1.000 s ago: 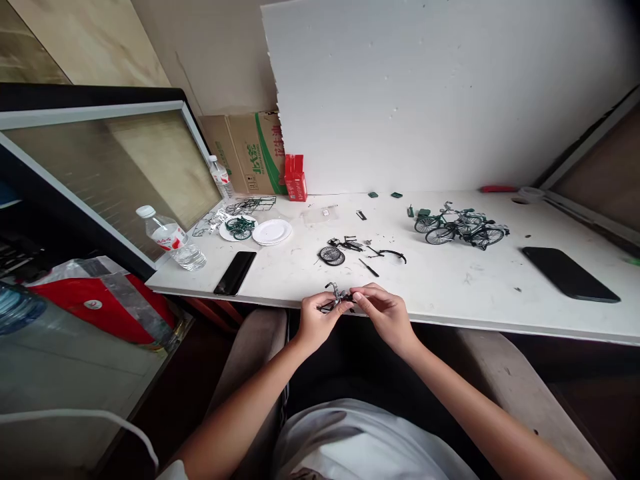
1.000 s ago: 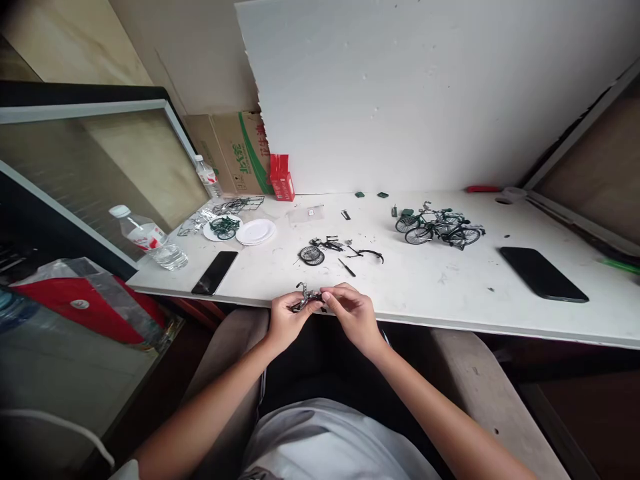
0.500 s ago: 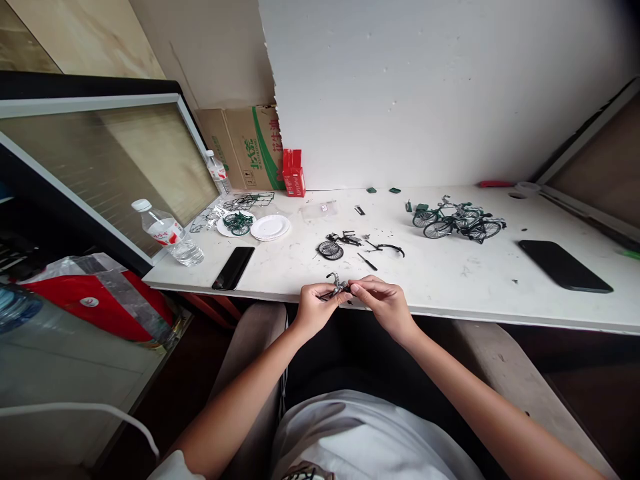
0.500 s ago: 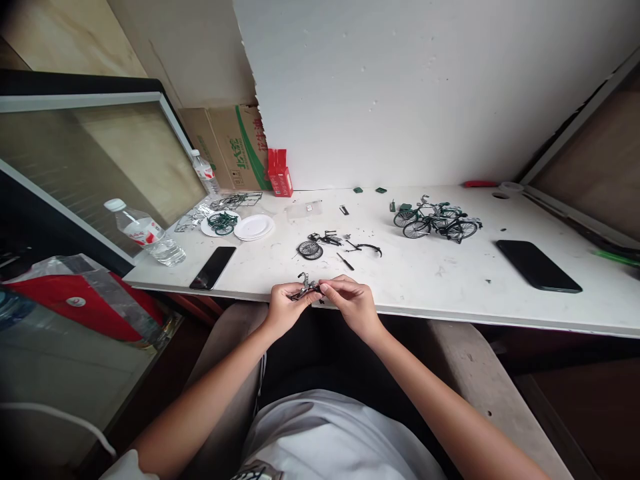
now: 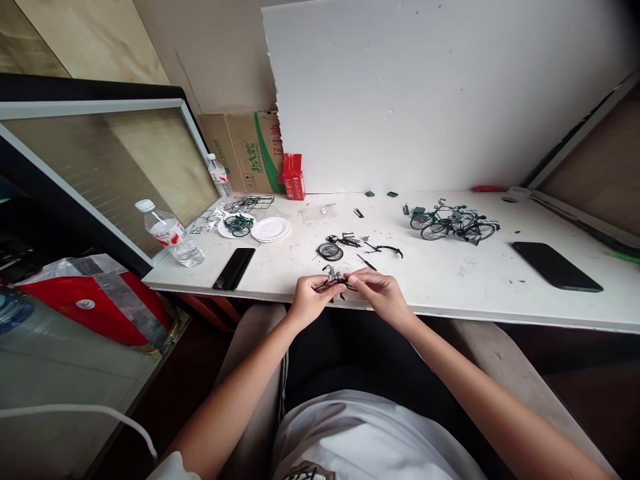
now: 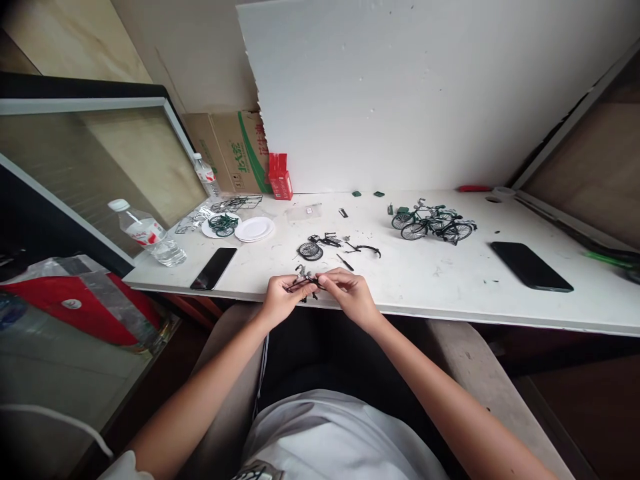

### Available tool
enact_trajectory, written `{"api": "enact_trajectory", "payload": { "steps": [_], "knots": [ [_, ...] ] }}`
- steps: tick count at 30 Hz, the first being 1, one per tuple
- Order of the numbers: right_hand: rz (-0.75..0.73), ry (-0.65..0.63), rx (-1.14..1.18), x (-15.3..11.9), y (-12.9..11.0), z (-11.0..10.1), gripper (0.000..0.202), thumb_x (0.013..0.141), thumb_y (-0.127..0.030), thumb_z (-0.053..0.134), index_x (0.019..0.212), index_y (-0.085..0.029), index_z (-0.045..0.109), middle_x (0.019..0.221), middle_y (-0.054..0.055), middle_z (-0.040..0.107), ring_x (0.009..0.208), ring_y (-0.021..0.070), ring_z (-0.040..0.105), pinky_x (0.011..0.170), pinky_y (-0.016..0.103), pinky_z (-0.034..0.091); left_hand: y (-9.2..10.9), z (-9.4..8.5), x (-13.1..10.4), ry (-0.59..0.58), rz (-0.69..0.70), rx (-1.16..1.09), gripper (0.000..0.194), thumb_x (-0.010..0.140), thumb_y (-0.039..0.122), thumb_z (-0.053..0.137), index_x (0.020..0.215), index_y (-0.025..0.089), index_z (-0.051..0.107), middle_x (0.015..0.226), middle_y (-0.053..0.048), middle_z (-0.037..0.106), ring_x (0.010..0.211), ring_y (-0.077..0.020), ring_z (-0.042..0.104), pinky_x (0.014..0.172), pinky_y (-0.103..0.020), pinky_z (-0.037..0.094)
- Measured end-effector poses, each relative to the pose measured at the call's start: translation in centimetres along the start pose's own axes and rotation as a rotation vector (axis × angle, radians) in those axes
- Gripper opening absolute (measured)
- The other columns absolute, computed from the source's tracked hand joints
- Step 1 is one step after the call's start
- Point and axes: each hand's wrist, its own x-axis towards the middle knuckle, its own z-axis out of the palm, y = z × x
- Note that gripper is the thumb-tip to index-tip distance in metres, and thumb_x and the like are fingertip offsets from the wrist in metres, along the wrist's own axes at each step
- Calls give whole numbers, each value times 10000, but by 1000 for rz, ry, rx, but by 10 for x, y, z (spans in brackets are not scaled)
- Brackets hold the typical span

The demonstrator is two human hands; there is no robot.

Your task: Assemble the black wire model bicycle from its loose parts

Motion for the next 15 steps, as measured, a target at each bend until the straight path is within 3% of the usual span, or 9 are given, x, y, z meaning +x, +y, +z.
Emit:
{"api": "enact_trajectory", "payload": {
  "steps": [4,6,9,12,15],
  "knots": [
    [-108,53,-214,35,-2,4,363,1032,-567,636,1058,-256,821,1144,104,804,1072,278,726,828,390,577,5,-34,18,107,-31,-86,339,831,459,887,931,138,841,957,-136,834,863,-211,743,832,-326,550],
    [-198,-18,-339,59,4,9,305,1039,-502,645,1051,-246,809,1123,104,810,1031,279,721,819,399,560,5,-53,26,184,-66,-168,372,778,452,930,945,133,837,933,-133,828,831,-189,726,815,-315,539],
    [-398,-142,-587,92,22,17,218,1051,-304,614,1047,-226,817,1041,107,810,988,287,675,951,462,501,7,-75,32,209,-148,-279,412,688,422,991,909,120,819,904,-125,813,809,-163,705,774,-284,511],
    [-448,-219,-753,115,36,24,208,1017,-207,628,1031,-209,835,986,129,786,1013,309,614,912,448,473,14,-84,34,197,-202,-322,412,677,388,1002,912,110,810,900,-114,800,819,-150,696,760,-262,495],
    [-470,-176,-683,120,34,29,278,1051,-207,556,1111,-216,827,1025,142,777,1033,313,590,946,473,466,22,-83,33,126,-226,-349,367,735,374,974,920,109,801,907,-105,792,801,-133,678,732,-243,485]
  ]
}}
